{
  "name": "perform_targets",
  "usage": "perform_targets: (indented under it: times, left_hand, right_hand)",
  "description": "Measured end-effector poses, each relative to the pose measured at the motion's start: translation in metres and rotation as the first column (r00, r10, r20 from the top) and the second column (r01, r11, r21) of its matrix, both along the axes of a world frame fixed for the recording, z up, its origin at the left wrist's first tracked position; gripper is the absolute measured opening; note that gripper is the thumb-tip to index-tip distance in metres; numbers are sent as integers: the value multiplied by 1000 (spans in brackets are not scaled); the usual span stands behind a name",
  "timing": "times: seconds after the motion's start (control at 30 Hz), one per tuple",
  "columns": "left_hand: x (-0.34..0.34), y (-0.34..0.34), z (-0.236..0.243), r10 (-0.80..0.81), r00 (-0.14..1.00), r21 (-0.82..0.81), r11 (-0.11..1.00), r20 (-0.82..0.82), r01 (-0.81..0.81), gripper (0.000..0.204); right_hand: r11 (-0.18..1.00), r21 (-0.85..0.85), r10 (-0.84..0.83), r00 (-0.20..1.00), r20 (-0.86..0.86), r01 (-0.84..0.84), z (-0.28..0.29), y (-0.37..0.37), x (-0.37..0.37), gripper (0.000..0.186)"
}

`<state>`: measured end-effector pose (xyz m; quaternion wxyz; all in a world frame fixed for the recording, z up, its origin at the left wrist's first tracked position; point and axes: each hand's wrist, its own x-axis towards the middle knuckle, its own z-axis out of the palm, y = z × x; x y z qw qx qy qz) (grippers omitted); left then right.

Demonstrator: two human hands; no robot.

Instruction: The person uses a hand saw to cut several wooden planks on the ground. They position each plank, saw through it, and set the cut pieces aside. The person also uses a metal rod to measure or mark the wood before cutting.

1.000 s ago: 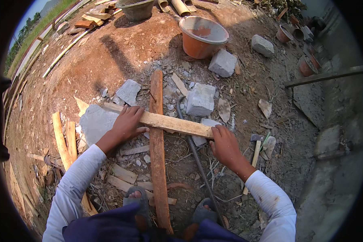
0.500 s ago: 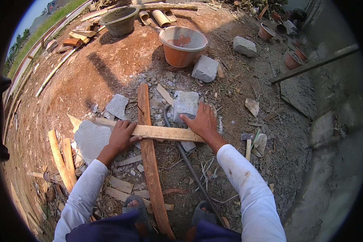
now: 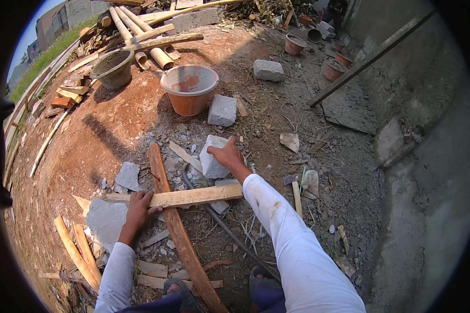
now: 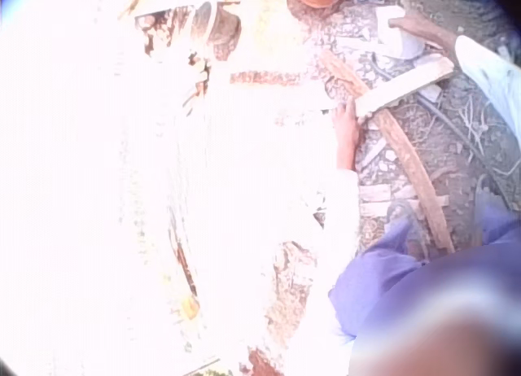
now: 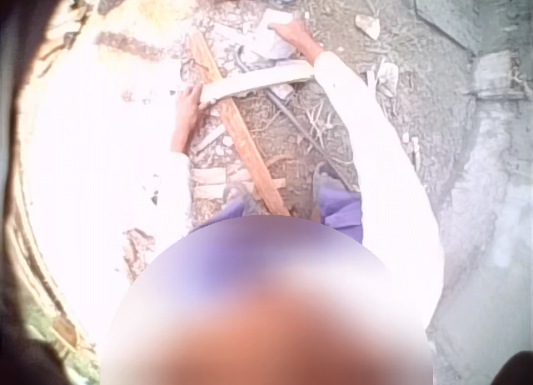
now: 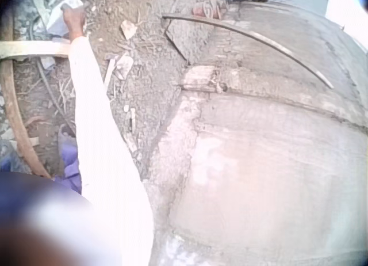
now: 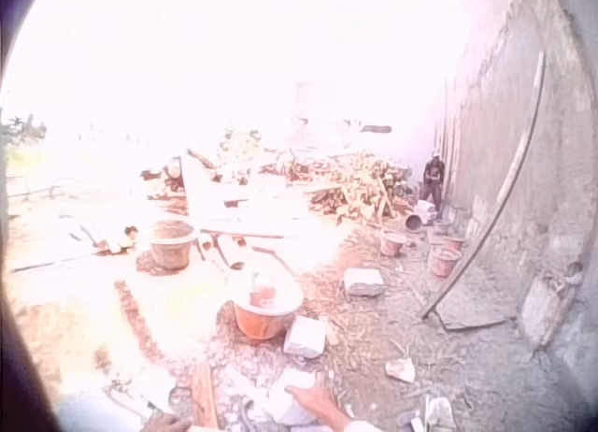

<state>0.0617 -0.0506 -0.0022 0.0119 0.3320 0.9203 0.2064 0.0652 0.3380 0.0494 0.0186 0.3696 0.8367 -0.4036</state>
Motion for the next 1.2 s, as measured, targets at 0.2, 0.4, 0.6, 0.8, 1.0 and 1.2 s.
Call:
perform_targets:
  times: [0.2, 0.4, 0.6, 0.8, 1.0, 1.2]
  left_hand:
    - [4, 4, -1, 2, 1000, 41, 999, 13, -3, 67]
    - [4, 2, -1, 28, 999, 43, 999, 42, -30, 67]
    - [6, 5, 2, 21, 1000, 38, 999, 12, -21, 66]
    - [5, 4, 4, 10, 1000, 37, 999, 17, -10, 64]
    - [5, -4, -7, 1, 998, -7, 1000, -58, -2, 66]
    - [1, -8, -23, -15, 997, -28, 1000, -73, 13, 67]
  right_hand:
    - [976, -155, -179, 967, -180, 152, 13, 111, 66, 115]
    - [850, -344, -462, 878, -123, 399, 14, 184, 182, 92]
    - [716, -244, -682, 730, -42, 654, -14, 250, 299, 90]
    - [558, -415, -799, 601, -33, 719, -38, 271, 364, 89]
    - [925, -79, -376, 926, -36, 373, 29, 221, 328, 70]
    - [697, -447, 717, 559, 417, -561, 74, 113, 216, 83]
